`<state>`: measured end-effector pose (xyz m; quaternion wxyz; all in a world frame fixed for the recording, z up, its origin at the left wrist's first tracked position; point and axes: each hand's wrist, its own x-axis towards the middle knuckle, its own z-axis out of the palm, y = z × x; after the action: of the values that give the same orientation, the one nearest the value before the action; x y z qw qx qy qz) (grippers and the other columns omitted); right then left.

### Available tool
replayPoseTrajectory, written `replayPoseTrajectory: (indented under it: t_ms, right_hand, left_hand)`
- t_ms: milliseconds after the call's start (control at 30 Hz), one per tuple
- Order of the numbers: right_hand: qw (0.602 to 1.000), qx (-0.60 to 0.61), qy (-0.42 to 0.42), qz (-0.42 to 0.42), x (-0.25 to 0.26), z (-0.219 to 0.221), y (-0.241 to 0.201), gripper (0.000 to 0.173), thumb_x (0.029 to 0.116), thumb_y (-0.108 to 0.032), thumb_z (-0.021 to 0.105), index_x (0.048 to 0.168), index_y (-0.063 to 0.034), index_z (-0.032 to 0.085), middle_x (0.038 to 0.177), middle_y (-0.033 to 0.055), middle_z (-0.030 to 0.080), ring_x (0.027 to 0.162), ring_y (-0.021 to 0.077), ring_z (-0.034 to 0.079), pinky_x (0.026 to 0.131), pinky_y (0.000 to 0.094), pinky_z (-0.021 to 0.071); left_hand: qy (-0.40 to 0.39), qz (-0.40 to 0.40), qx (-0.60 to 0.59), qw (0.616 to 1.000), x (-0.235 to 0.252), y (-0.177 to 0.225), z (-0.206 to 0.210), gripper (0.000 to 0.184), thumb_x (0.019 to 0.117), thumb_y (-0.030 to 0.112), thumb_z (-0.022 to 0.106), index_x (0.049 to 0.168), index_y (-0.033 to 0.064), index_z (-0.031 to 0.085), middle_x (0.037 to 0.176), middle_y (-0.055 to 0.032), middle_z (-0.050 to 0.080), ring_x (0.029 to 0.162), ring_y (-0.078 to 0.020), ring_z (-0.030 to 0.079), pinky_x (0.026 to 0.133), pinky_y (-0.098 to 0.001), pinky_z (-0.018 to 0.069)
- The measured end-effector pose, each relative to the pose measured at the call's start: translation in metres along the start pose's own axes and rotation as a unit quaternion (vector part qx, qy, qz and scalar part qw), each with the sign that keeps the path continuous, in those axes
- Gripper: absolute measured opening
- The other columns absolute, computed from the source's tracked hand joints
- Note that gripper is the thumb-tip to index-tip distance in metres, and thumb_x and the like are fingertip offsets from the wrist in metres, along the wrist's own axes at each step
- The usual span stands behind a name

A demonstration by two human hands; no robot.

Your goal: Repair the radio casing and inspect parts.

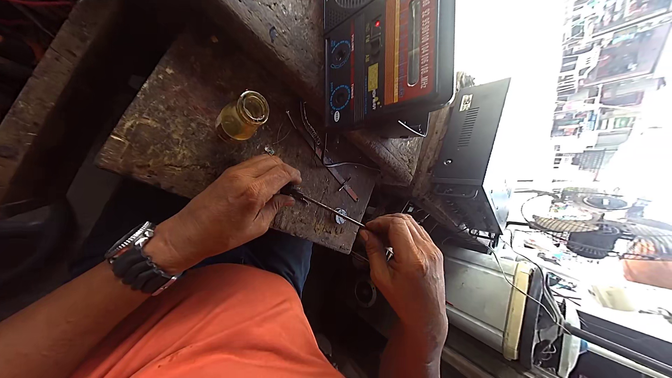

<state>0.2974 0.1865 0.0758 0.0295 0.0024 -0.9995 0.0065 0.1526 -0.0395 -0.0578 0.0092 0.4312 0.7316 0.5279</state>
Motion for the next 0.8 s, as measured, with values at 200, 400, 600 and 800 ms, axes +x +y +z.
replayPoseTrajectory:
  t_ms: [200, 400, 600, 800]
  right_hand:
    - [1.0, -0.014, 0.027, -0.006, 0.0032, -0.0034, -0.0005, 0.013, 0.0959, -0.02, 0.067, 0.09, -0.0104, 0.074, 0.093, 0.0047, 0.069, 0.091, 0.0194, 0.064, 0.078, 0.0354, 0.0519]
    - [0.998, 0.034, -0.053, -0.008, 0.0019, 0.0002, 0.0026, 0.016, 0.1021, -0.021, 0.058, 0.103, -0.0087, 0.068, 0.098, 0.003, 0.067, 0.093, 0.0146, 0.064, 0.078, 0.028, 0.0551]
    - [0.999, -0.009, -0.028, -0.025, 0.0019, 0.0014, -0.0004, 0.026, 0.105, -0.026, 0.056, 0.11, -0.011, 0.077, 0.1, 0.0053, 0.071, 0.095, 0.0198, 0.065, 0.08, 0.0345, 0.0532]
    - [0.998, -0.028, 0.042, -0.034, 0.0055, 0.0024, 0.001, 0.019, 0.0988, -0.026, 0.066, 0.096, -0.0126, 0.08, 0.097, 0.0041, 0.074, 0.093, 0.0202, 0.064, 0.083, 0.0395, 0.0474]
  left_hand:
    - [-0.015, 0.01, -0.002, 1.0, -0.001, -0.0014, -0.0001, 0.027, 0.1024, 0.026, 0.058, 0.118, 0.008, 0.071, 0.112, -0.0036, 0.069, 0.108, -0.0167, 0.064, 0.097, -0.0293, 0.0518]
    - [-0.009, 0.018, -0.002, 1.0, -0.0003, -0.0026, 0.0, 0.028, 0.1027, 0.025, 0.058, 0.117, 0.0064, 0.072, 0.109, -0.0051, 0.069, 0.105, -0.0174, 0.065, 0.095, -0.0298, 0.0522]
    - [-0.015, 0.026, -0.006, 1.0, 0.0001, -0.0041, 0.0009, 0.028, 0.1041, 0.027, 0.056, 0.118, 0.0072, 0.072, 0.109, -0.0042, 0.07, 0.106, -0.0175, 0.064, 0.096, -0.0306, 0.052]
    - [-0.025, 0.044, -0.008, 0.999, -0.0003, -0.0049, -0.0013, 0.028, 0.1034, 0.026, 0.056, 0.116, 0.0075, 0.073, 0.105, -0.0036, 0.07, 0.102, -0.018, 0.064, 0.092, -0.0312, 0.0522]
